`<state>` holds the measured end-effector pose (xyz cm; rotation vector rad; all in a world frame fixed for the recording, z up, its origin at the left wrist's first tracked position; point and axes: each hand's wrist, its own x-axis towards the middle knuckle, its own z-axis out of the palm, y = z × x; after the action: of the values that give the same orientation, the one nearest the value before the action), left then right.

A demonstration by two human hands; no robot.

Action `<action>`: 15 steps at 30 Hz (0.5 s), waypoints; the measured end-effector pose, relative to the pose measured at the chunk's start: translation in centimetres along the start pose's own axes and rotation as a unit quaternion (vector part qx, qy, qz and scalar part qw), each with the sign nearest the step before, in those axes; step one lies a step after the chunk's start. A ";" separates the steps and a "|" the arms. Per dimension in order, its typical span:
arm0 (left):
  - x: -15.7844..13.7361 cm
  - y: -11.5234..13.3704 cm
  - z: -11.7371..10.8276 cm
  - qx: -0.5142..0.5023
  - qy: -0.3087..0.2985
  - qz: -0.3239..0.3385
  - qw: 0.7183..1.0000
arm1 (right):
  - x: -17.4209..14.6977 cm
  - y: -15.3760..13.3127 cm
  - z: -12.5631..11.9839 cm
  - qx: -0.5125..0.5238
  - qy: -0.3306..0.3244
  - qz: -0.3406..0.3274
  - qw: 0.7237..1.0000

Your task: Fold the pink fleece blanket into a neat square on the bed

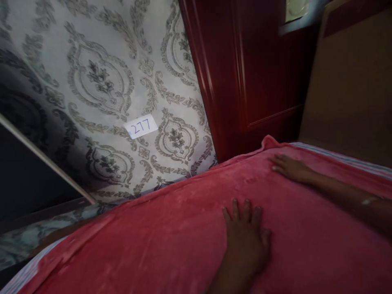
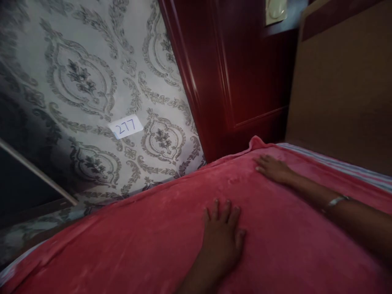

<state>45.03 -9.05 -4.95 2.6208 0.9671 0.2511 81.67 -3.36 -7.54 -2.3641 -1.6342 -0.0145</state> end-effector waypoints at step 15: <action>0.9 -0.3 -0.1 0.081 0.002 0.010 0.997 | -14.7 6.9 -7.3 -0.081 -0.012 0.281 0.956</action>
<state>45.57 -8.23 -4.94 2.7785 1.0016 0.1909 83.67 -20.74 -4.33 -2.8785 -0.9443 -0.0087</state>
